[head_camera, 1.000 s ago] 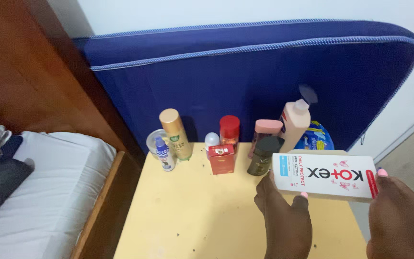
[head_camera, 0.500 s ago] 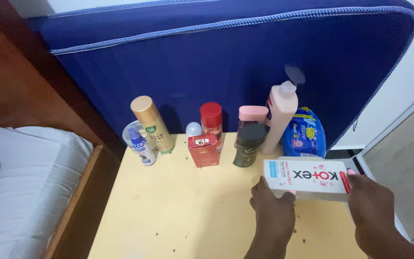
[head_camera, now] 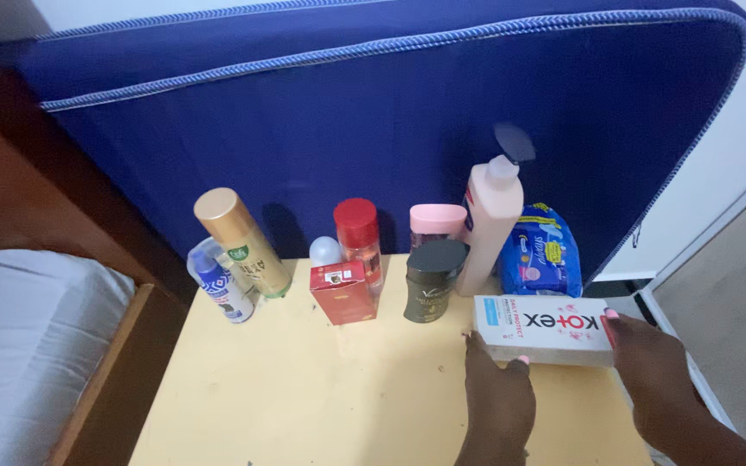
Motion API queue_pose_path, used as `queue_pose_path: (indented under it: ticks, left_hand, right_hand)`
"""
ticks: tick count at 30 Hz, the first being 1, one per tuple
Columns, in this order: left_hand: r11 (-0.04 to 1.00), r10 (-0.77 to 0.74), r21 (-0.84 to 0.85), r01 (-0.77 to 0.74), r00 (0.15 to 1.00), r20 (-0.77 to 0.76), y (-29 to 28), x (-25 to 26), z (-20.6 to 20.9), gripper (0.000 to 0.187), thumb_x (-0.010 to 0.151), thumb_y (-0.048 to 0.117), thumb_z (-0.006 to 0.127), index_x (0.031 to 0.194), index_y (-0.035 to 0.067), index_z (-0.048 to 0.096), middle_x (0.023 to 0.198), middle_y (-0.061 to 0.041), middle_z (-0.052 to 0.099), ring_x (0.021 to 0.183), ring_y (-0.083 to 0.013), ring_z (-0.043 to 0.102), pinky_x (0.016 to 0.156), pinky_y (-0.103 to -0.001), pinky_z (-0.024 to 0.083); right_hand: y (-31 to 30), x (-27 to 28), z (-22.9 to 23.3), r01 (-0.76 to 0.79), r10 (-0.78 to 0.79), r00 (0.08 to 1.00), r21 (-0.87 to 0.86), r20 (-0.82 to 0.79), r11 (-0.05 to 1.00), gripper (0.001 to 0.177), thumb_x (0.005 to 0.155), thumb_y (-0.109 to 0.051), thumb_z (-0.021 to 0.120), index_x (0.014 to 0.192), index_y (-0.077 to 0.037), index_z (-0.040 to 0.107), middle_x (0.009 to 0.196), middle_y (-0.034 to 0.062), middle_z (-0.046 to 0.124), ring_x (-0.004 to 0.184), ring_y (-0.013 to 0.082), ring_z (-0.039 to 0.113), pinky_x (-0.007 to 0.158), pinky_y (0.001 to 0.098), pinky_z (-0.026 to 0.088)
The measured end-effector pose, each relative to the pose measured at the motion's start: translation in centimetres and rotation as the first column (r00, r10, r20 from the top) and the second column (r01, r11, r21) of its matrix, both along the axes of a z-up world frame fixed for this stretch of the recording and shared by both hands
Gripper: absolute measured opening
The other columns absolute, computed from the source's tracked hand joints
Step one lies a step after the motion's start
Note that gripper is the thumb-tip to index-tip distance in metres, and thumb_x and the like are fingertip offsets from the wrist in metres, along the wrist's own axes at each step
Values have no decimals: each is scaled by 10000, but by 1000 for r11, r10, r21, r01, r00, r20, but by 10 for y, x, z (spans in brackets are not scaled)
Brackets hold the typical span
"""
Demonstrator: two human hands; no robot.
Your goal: The person places sanitary pads, a small jar of hair accessories, and a bottle of hand sanitizer onto a side table before folding and putting away a white garment in a closet.
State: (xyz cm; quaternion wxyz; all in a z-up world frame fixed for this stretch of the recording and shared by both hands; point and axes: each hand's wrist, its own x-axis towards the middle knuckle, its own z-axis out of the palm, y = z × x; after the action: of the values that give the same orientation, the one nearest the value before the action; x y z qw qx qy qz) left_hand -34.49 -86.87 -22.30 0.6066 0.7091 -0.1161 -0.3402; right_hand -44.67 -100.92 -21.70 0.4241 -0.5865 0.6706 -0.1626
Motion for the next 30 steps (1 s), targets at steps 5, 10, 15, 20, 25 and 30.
queue_pose_path:
  ticks: [5,10,15,20,25,30]
  left_hand:
    - [996,17,89,-7,994,-109,-12,-8,-25,835,967,60,614,1598,19,69,1725,-144,51,1604,-247,92,1270,-323,159]
    - [973,187,167,-162,971,-149,-33,-22,-38,814,942,2,576,1588,-6,81,1678,-216,116,1564,-300,206,1272,-341,198]
    - [899,428,173,-401,890,-160,-54,-38,-32,824,932,-3,576,1589,-3,79,1678,-214,118,1557,-304,211,1265,-350,204]
    - [884,465,121,-451,871,-160,-58,-40,-19,835,922,-9,577,1591,-1,77,1678,-212,120,1549,-308,215,1258,-358,211]
    - [880,475,90,-467,864,-166,-69,-45,-15,845,912,-15,577,1592,2,75,1678,-211,123,1542,-312,219,1251,-367,217]
    - [881,474,69,-469,864,-169,-76,-52,-6,856,903,-21,577,1593,5,72,1678,-209,125,1535,-316,224,1244,-376,224]
  right_hand:
    - [-6,-3,-8,-249,238,955,-43,-177,968,442,1133,-369,446,1248,-8,672,1108,203,699,954,307,671,866,426,535]
    - [-20,-17,-37,-204,209,977,-103,40,974,364,1092,-335,512,1176,-7,648,1023,225,691,922,322,653,821,444,525]
    - [-26,-6,-38,-205,215,976,-168,42,964,405,1118,-353,610,1099,52,604,890,320,690,863,412,643,773,520,513]
    - [-8,37,20,-277,257,959,-195,-122,941,589,972,-446,696,1178,90,565,881,293,713,743,360,759,699,501,600]
    - [-18,69,35,-369,339,928,-251,-155,895,777,848,-407,802,1404,42,494,967,266,740,700,324,780,709,446,617]
    - [-33,75,28,-392,355,920,-360,-167,847,773,796,-346,855,1471,-108,564,1127,243,735,777,296,772,739,439,608]
